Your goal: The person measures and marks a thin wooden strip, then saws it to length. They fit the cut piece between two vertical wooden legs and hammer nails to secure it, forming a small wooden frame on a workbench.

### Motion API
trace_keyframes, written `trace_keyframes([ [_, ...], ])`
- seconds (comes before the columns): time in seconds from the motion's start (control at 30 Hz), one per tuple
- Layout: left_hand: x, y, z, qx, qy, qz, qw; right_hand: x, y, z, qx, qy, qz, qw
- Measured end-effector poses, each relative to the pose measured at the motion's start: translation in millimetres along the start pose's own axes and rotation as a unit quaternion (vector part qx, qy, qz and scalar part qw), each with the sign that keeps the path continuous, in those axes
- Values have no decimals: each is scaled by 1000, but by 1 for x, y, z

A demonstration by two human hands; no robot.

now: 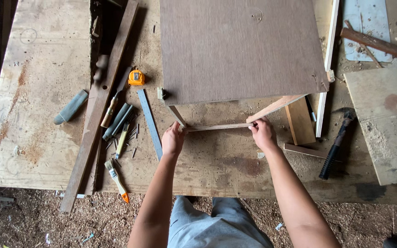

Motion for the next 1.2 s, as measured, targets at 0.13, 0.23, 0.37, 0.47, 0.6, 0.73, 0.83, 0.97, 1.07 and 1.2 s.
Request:
trace_keyframes([
  [0.13, 0, 1, -1, -15, 17, 2, 1000, -1, -1, 2, -1, 19, 1, 1000],
  [0.23, -3, 3, -7, -15, 22, -3, 1000, -9, 3, 12, 15, 13, 13, 1000],
  [0.37, -11, 20, -22, 15, 68, -84, 994, -25, 16, 23, 56, 3, -1, 998],
  [0.47, -11, 40, -31, -28, 42, -67, 996, -33, 29, 26, 16, -25, -41, 999],
  [0.6, 4, 54, -49, -18, 56, 61, 996, -30, 43, 35, 81, -64, -5, 995],
  [0.73, 19, 44, -94, -24, 184, 142, 972, -15, 69, 84, 46, -191, -44, 979],
  [0.83, 9, 37, -143, -187, 490, 204, 827, -11, 100, 139, -102, -245, -82, 961],
  [0.97, -34, 29, -200, -256, 671, 255, 647, -36, 112, 175, -276, -220, -113, 929],
  [1.07, -61, 25, -210, -47, 651, 229, 722, -48, 107, 165, 123, -344, 138, 921],
  [1.2, -44, 26, -203, 176, 258, 103, 944, -57, 87, 155, 74, -474, 53, 876],
])
Point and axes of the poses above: each hand's wrist, its own y-axis away from the middle knuckle, its own x-axis out of the palm, z = x × y, the point moved 1 cm from there along -y, towards the middle knuckle, and after that the axes turned 1 degree about x, right-handed, at the moved point
